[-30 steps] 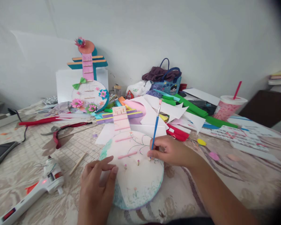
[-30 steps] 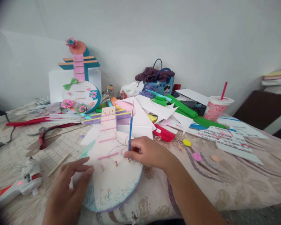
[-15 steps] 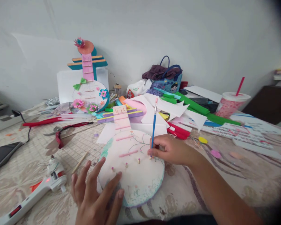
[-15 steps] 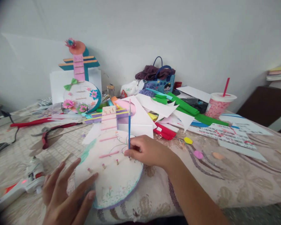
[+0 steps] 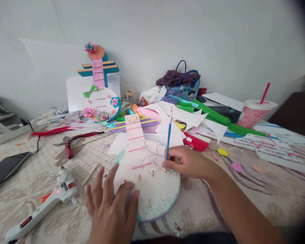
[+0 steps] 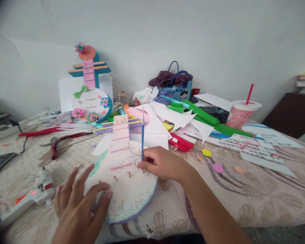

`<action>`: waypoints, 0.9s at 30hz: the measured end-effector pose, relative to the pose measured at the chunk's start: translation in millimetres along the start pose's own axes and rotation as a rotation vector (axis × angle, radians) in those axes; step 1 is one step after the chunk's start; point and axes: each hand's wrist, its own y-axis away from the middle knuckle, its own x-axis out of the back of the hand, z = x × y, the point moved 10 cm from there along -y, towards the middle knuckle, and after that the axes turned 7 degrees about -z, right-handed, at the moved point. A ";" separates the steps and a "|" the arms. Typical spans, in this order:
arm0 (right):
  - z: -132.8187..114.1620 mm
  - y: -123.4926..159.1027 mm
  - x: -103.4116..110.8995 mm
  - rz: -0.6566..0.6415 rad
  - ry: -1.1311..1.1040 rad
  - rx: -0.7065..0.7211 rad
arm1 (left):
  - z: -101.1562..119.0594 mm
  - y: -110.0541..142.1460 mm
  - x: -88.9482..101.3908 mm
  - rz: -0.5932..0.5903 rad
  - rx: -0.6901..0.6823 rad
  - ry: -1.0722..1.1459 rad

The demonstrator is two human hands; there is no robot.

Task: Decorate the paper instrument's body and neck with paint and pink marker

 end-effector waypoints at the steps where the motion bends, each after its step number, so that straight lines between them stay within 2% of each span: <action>1: -0.3 0.2 0.0 0.001 0.002 0.002 | 1.4 -1.7 -0.6 -0.004 0.015 -0.025; 9: -4.4 -0.8 -0.5 0.007 0.047 0.033 | 4.0 -7.9 -10.2 -0.020 0.111 -0.137; 16: -8.7 0.6 -2.6 0.010 0.083 0.061 | 5.7 -7.4 -13.7 -0.003 0.070 -0.179; 24: -10.3 0.4 -3.7 0.007 0.089 0.074 | 11.1 -10.8 -25.9 -0.131 0.019 -0.144; 27: -11.6 0.8 -3.5 0.007 0.087 0.076 | 12.1 -13.4 -18.7 -0.126 0.001 -0.132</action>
